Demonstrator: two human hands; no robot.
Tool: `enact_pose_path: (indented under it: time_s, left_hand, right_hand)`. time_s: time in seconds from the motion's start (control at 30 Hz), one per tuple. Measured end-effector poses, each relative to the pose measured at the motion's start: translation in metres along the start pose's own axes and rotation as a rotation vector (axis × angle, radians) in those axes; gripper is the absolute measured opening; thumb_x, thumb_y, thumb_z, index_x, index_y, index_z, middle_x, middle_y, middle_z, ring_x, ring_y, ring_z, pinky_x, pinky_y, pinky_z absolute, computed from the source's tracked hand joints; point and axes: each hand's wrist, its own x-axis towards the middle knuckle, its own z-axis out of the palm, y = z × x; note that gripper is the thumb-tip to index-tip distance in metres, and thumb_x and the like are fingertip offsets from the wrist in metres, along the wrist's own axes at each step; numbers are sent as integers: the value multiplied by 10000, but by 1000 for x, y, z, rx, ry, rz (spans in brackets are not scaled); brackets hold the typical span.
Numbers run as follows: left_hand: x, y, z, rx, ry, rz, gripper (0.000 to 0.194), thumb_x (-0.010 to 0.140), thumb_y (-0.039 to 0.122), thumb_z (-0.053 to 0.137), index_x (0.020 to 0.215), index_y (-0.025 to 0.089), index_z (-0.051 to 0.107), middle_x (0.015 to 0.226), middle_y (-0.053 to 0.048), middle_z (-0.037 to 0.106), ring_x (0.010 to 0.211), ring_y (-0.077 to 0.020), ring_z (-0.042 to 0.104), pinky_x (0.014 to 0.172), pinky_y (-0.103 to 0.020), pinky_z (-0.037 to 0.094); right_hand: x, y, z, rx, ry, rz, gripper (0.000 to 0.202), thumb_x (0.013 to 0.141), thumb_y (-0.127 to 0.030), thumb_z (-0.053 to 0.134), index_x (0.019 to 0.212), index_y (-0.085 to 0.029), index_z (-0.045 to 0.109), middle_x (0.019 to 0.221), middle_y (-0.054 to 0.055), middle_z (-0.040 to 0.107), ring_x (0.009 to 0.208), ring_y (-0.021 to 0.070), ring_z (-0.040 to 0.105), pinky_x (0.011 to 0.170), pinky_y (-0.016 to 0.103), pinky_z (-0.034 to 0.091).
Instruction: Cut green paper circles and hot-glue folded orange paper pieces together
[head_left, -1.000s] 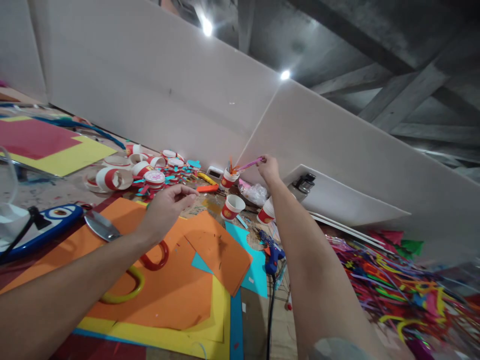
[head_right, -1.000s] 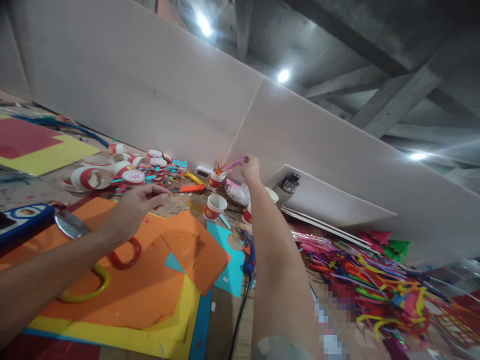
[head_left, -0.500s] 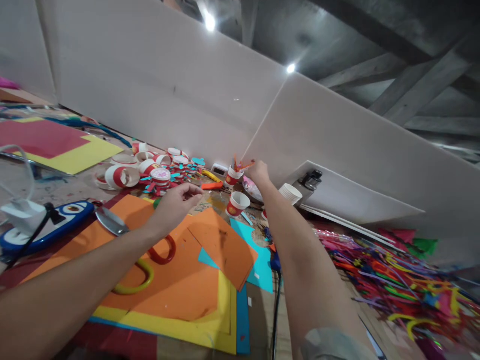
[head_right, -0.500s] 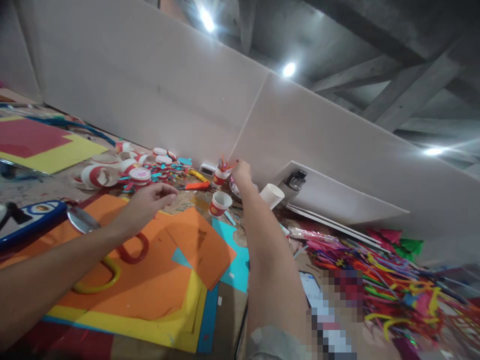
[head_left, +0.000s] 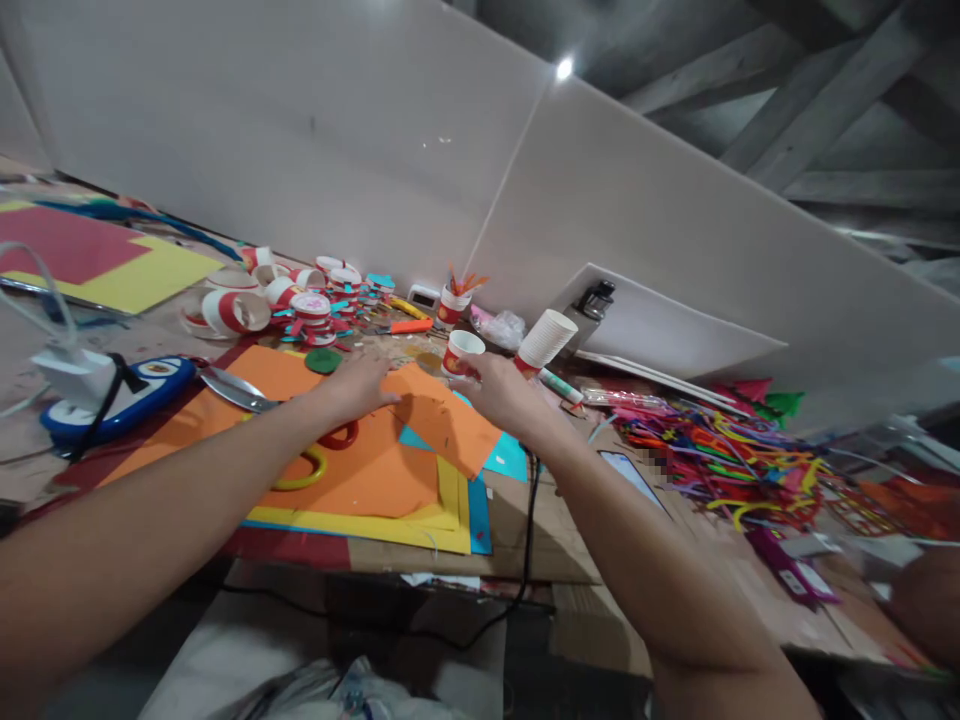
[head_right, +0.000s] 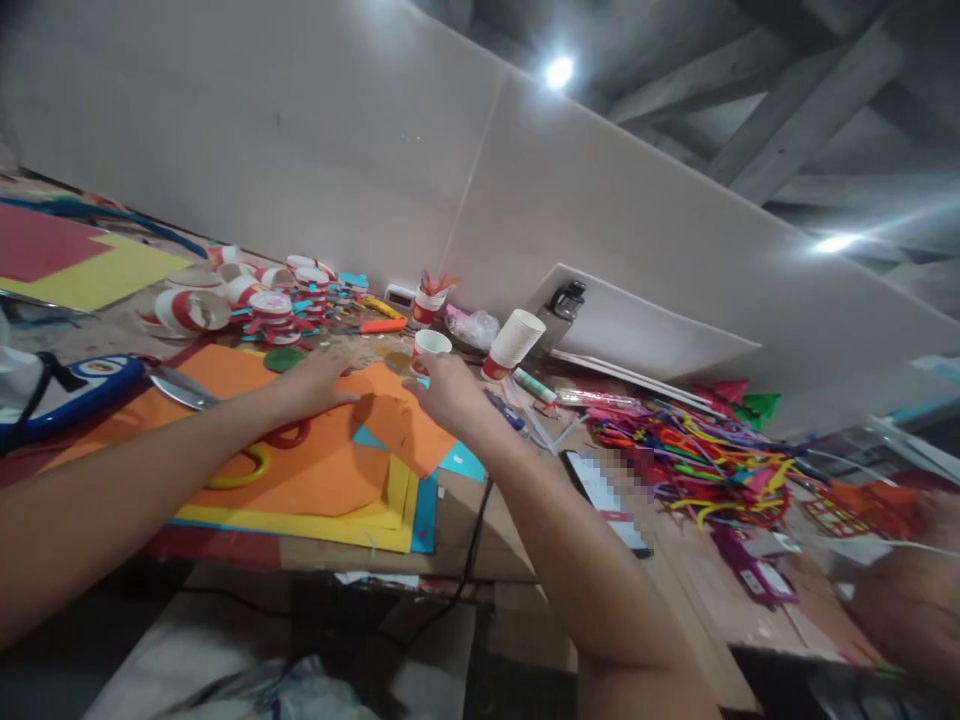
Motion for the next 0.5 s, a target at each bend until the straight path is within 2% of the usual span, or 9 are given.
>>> enact_pose_path:
  time_s: [0.1,0.23,0.4,0.5]
  left_hand:
    - [2,-2,-1,-34,-7,-14,442,719,403,705,1069,138,658,1143,-161,641,1100,-345,569,913,-402,443]
    - [3,-5,-2,-58,-4,-12,434,705,391,708,1073,167,653,1144,-131,644,1077,-313,577,898,-379,444]
    - [2,-6,-2,-36,2,-17,419,699,420,703,1036,178,645,1136,-122,643,1058,-290,583,859,-343,453]
    - [2,-5,-2,-52,-1,-21,402,685,403,712,1011,178,649,1117,-117,654,1036,-280,592,848,-333,454]
  right_hand:
    - [-17,-2,22,-121,-91,72,479,837,-423,622,1228,-148,591,1211,165,640,1133,312,576,899,365,436]
    - [-12,11,43,-136,-280,235,617,766,-478,670,1264,-132,554,1227,188,635,1119,330,602,890,375,457]
    - [-1,25,47,-70,-289,271,832,637,-546,760,1317,-133,516,1261,198,618,1138,338,599,881,367,474]
    - [1,25,44,9,-282,271,748,608,-480,801,1262,-198,573,1211,118,664,1069,280,642,836,313,496]
